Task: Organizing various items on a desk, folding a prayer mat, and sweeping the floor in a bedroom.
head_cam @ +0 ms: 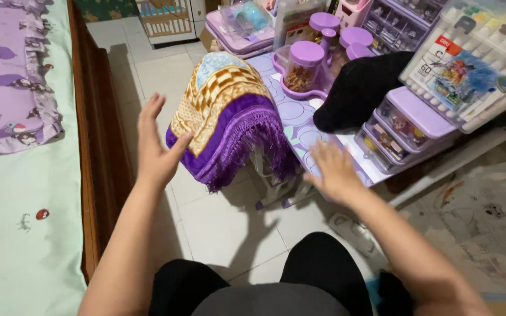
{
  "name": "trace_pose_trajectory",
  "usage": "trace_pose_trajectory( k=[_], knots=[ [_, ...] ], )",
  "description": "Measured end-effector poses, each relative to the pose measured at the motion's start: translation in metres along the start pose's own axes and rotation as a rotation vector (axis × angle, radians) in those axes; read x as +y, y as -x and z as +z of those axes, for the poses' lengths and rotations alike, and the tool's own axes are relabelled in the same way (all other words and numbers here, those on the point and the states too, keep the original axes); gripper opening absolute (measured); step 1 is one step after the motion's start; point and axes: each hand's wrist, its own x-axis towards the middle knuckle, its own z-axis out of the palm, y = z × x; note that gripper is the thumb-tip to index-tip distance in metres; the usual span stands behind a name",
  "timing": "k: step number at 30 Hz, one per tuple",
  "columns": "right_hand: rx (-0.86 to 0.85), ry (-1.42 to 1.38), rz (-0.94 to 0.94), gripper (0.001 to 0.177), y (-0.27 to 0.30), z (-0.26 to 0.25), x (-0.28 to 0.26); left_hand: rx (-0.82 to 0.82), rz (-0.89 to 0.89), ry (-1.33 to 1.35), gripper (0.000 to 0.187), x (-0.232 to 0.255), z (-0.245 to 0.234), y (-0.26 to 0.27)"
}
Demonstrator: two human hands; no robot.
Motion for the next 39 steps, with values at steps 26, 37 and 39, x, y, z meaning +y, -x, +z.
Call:
trace_pose_trajectory(
  k=[26, 37, 39],
  knots=[
    [-0.065, -0.461, -0.045, 0.087, -0.125, 0.041, 0.004, -0.089, -0.010, 0.069, 0.046, 0.001, 0.156, -0.014],
    [0.271, -0.284, -0.042, 0.043, 0.048, 0.159, 0.160, -0.369, -0.376, -0.048, 0.038, 0.115, 0.049, -0.038],
    [0.050, -0.213, 0.076, 0.036, 0.029, 0.115, 0.137, -0.418, -0.434, -0.065, 0.038, 0.143, 0.022, -0.040]
  ],
)
